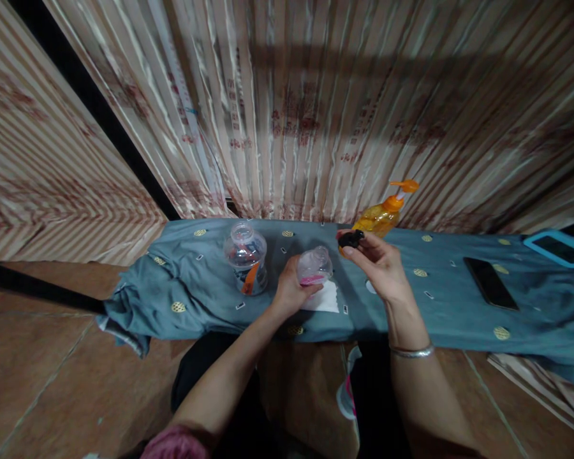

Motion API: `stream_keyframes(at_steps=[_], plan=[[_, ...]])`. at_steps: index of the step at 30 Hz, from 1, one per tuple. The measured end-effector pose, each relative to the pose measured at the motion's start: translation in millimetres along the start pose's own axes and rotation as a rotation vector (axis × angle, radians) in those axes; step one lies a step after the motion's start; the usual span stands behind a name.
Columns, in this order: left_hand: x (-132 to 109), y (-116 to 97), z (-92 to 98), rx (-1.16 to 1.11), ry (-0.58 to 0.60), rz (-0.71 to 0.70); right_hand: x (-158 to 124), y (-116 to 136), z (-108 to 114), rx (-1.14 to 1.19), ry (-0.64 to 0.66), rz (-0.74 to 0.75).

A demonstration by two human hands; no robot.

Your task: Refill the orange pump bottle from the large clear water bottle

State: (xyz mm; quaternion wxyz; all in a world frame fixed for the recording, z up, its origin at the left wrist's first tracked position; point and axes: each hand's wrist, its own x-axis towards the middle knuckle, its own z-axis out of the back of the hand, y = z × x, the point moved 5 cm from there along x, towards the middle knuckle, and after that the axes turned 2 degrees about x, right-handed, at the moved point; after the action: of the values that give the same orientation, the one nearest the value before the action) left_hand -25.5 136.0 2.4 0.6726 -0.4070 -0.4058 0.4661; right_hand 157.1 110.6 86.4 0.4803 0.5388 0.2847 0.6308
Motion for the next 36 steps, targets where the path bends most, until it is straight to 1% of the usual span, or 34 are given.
stream_keyframes(at_steps=[3, 6, 8, 11, 13, 16, 20, 26, 31, 36], plan=[[0.2, -3.1, 1.4, 0.036, -0.01, -0.017, -14.6, -18.8, 27.0, -0.108, -0.068, -0.068], [0.3, -5.1, 1.7, 0.05, -0.023, -0.037, -40.7, -45.9, 40.0, -0.249, -0.096, -0.164], [-0.1, -5.4, 1.2, 0.044, -0.025, -0.046, -60.3, -66.5, 39.4, -0.354, -0.1, -0.241], [-1.8, -3.8, 1.9, 0.033, -0.031, -0.04, -85.3, -94.9, 30.5, -0.491, -0.101, -0.331], [-3.6, -2.6, 4.0, 0.028, -0.039, -0.041, -96.8, -109.8, 23.7, -0.563, -0.113, -0.365], [-6.3, -0.1, 7.5, 0.018, -0.04, -0.036, -106.6, -124.2, 15.9, -0.639, -0.138, -0.369], [-8.3, 2.8, 8.9, 0.011, -0.039, -0.025, -114.0, -131.5, 11.1, -0.69, -0.18, -0.317], [-7.2, 5.5, 4.3, 0.022, -0.032, -0.024, -128.9, -131.0, 11.3, -0.701, -0.255, -0.248], [-5.4, 8.4, 2.8, 0.03, -0.03, -0.059, -141.7, -122.9, 13.0, -0.682, -0.31, -0.231], [-4.4, 9.7, 2.2, 0.015, -0.047, -0.091, -151.6, -107.5, 8.7, -0.632, -0.329, -0.228]])
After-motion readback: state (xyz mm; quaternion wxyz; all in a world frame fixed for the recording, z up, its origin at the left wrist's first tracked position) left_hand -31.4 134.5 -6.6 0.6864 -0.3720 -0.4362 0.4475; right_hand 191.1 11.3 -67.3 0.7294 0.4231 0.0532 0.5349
